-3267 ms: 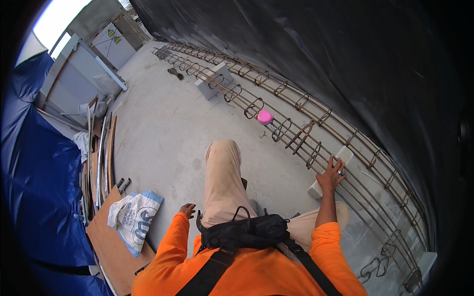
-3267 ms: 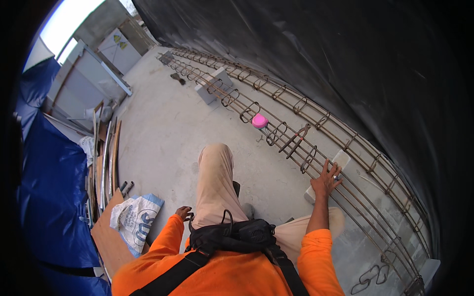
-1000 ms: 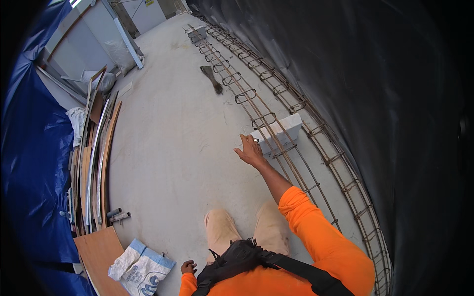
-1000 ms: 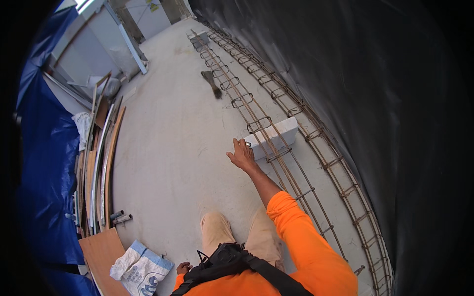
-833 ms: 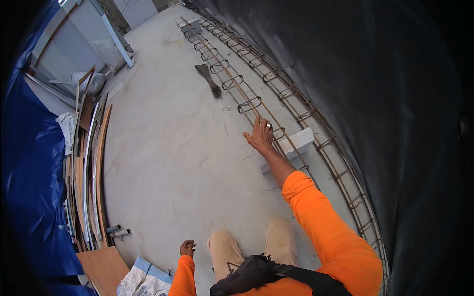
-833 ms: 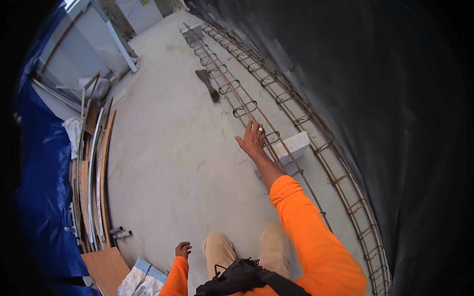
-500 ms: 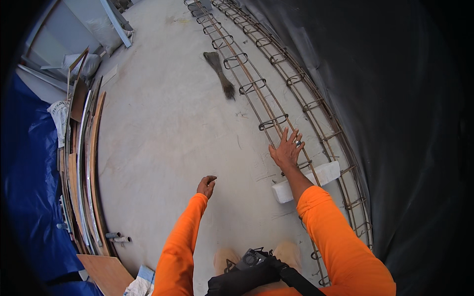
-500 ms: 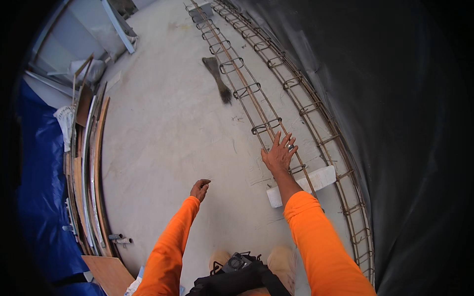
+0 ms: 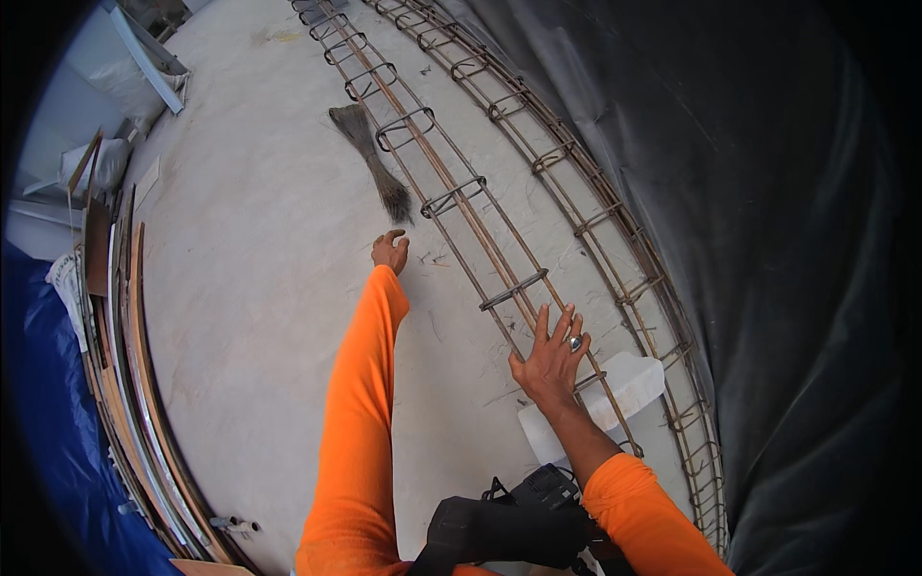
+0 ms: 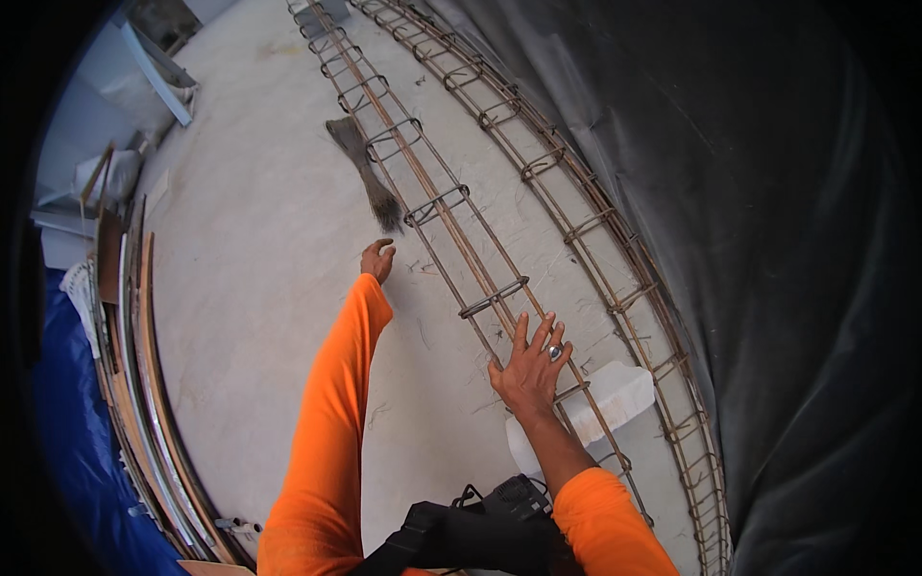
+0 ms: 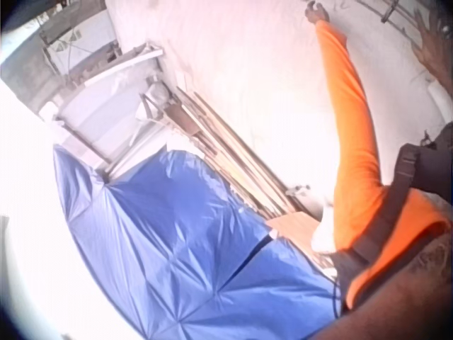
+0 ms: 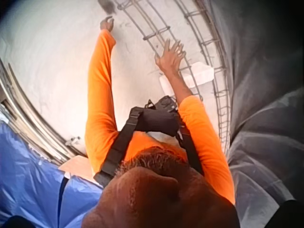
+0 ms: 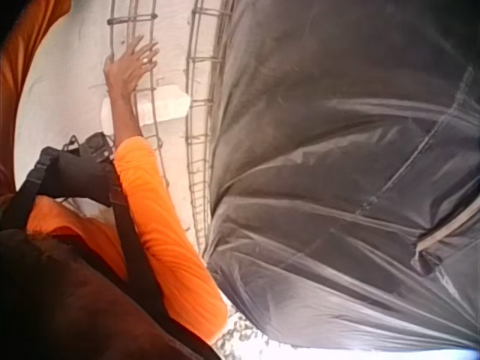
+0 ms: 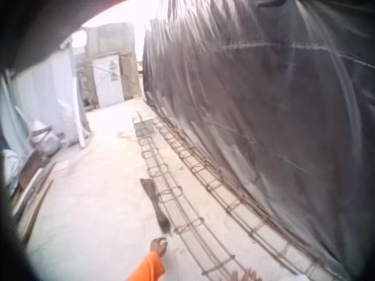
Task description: The person assembles a rebar cage by tying wire ties around intersecting steel bars using a manual rebar tying tool. They place spacers and a pink marker on the structure, then adjust the camera strap on their chest.
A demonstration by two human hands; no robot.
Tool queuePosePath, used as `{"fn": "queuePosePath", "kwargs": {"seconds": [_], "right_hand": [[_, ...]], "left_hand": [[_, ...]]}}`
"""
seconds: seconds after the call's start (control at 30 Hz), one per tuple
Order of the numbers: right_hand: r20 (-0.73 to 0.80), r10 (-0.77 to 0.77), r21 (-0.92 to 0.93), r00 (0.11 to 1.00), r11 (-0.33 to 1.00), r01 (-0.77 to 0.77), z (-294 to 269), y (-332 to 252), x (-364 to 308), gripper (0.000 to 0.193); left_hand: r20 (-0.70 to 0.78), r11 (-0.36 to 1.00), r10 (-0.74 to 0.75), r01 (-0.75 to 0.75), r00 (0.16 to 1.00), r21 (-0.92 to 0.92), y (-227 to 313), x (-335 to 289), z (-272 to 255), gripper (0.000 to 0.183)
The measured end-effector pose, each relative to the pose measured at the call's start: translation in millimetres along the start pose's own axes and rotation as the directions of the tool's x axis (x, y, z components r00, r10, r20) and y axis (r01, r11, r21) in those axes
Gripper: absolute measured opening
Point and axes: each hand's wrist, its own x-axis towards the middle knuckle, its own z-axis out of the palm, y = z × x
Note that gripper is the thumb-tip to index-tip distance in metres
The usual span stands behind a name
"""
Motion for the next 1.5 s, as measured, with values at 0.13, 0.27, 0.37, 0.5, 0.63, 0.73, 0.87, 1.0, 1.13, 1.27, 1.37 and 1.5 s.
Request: {"fn": "queuePosePath", "kwargs": {"seconds": [0.13,0.27,0.37,0.5,0.63,0.73,0.87,1.0,1.13,1.27,1.37,1.5], "right_hand": [[0.015,0.009,0.004,1.0,1.0,-0.009,-2,1,2,0.103],[0.043,0.002,-0.004,0.999,1.0,-0.002,1,1,5,0.103],[0.054,-0.005,-0.006,0.999,1.0,0.005,2,2,6,0.103],[0.029,-0.001,-0.007,1.0,1.0,0.001,3,2,5,0.103],[0.011,-0.034,-0.018,0.999,0.999,0.034,4,0,4,0.105],[0.048,0.035,-0.009,0.998,0.999,-0.035,2,6,4,0.105],[0.044,0.011,-0.006,0.999,1.0,-0.011,-1,2,5,0.103],[0.024,-0.016,-0.005,1.0,1.0,0.016,-1,1,5,0.101],[-0.062,0.016,0.026,0.998,1.0,-0.014,1,5,-5,0.103],[-0.074,0.018,0.052,0.997,0.999,-0.015,2,9,-15,0.102],[-0.08,-0.02,0.071,0.997,0.997,0.025,-2,2,-23,0.103],[0.027,-0.103,0.209,0.994,0.973,0.095,-6,4,-20,0.105]], "left_hand": [[0.025,0.994,-0.031,0.033,0.999,-0.108,3,51,11,0.045],[-0.043,0.992,-0.039,0.033,0.998,-0.125,-6,75,25,0.038],[-0.069,0.986,-0.116,0.123,0.991,0.109,-11,81,18,0.033],[-0.232,0.987,0.039,-0.001,0.972,0.162,0,34,-2,0.032],[-0.216,0.976,0.11,-0.065,0.97,0.206,-36,-59,-53,0.028],[-0.098,0.968,0.069,-0.043,0.993,0.249,-39,-179,-67,0.026],[0.073,0.904,-0.259,0.215,0.963,0.37,-97,-414,-85,0.023],[-0.205,0.766,-0.493,0.534,0.845,0.359,-98,-541,-88,0.02],[-0.5,0.762,-0.079,0.375,0.863,0.528,-46,-479,-88,0.035],[-0.369,0.707,0.026,0.244,0.929,0.664,-22,-388,-98,0.045],[-0.388,0.881,-0.125,0.282,0.913,0.38,-26,-359,-92,0.066],[-0.231,0.598,-0.49,0.518,0.84,0.612,-102,-401,-57,0.064]]}}
